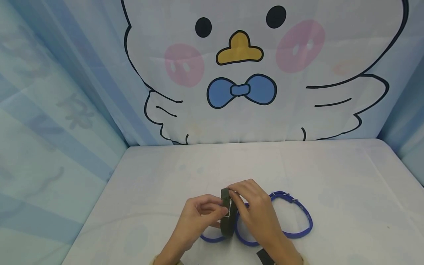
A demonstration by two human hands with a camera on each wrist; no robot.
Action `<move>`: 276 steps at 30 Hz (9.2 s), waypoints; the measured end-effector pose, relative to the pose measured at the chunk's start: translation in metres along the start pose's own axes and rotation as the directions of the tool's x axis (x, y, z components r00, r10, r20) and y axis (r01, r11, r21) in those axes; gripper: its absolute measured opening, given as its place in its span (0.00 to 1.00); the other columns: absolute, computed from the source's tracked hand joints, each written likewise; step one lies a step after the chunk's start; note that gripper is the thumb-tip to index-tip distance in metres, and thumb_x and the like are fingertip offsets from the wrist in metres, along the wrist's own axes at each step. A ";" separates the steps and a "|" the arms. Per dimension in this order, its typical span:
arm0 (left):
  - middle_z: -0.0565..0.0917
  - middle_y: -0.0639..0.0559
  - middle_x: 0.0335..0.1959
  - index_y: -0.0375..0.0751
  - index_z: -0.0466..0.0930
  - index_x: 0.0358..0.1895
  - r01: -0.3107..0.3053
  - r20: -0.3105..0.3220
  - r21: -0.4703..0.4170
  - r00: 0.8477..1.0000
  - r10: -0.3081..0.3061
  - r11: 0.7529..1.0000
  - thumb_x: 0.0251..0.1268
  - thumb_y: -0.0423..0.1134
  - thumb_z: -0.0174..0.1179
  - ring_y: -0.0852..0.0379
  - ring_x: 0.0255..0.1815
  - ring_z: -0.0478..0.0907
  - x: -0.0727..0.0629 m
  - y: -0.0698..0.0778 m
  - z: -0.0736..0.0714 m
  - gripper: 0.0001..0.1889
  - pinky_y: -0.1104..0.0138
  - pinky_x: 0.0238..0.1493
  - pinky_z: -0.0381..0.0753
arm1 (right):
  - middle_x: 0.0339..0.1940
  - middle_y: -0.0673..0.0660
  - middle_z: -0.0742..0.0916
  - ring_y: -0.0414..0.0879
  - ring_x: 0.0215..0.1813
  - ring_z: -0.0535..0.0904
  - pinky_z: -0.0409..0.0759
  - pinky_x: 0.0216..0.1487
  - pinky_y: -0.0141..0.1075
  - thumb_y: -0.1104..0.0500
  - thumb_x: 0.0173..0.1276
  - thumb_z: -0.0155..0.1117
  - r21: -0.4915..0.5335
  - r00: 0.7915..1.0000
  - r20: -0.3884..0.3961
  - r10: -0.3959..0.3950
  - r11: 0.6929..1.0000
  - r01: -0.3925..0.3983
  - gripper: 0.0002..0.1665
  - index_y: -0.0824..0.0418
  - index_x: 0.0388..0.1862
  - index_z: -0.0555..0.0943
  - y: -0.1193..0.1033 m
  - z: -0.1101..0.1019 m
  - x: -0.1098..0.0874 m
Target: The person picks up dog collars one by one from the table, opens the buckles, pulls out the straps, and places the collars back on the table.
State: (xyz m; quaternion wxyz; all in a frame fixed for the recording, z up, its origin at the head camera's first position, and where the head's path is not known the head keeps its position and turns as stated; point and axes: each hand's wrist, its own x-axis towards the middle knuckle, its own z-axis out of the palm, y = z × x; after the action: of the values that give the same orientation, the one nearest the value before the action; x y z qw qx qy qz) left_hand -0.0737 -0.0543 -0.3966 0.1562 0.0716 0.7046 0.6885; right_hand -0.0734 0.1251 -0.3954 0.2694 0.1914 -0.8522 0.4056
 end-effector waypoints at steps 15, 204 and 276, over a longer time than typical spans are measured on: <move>0.89 0.40 0.34 0.36 0.81 0.46 -0.007 -0.026 -0.024 1.000 0.006 1.000 0.60 0.37 0.70 0.59 0.30 0.85 -0.001 -0.003 0.006 0.14 0.65 0.30 0.88 | 0.34 0.50 0.87 0.35 0.39 0.83 0.79 0.44 0.19 0.67 0.67 0.67 0.137 0.992 -0.007 0.124 0.983 -0.122 0.06 0.56 0.37 0.85 0.005 0.004 -0.001; 0.83 0.42 0.51 0.44 0.78 0.59 -0.379 -0.192 0.043 0.905 0.380 0.924 0.67 0.32 0.63 0.50 0.47 0.85 0.001 0.013 -0.026 0.18 0.61 0.46 0.88 | 0.45 0.47 0.89 0.42 0.51 0.84 0.82 0.56 0.46 0.46 0.78 0.52 0.284 0.667 0.742 0.068 0.869 -0.405 0.30 0.60 0.71 0.70 -0.006 0.008 0.031; 0.89 0.43 0.37 0.30 0.82 0.45 -0.403 -0.510 0.047 0.777 0.368 0.914 0.56 0.29 0.71 0.50 0.35 0.89 0.000 0.010 -0.087 0.13 0.56 0.38 0.88 | 0.34 0.49 0.86 0.36 0.34 0.80 0.81 0.33 0.31 0.48 0.72 0.63 0.219 0.622 0.780 0.070 0.900 -0.377 0.16 0.56 0.50 0.83 0.036 -0.018 0.014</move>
State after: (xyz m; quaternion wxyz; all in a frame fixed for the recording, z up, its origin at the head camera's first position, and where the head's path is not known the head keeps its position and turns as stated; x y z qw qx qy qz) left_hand -0.1026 -0.1366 -0.3860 -0.1771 0.0251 0.6681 0.7223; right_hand -0.0980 0.1595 -0.3982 -0.2034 0.2789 -0.8129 0.4691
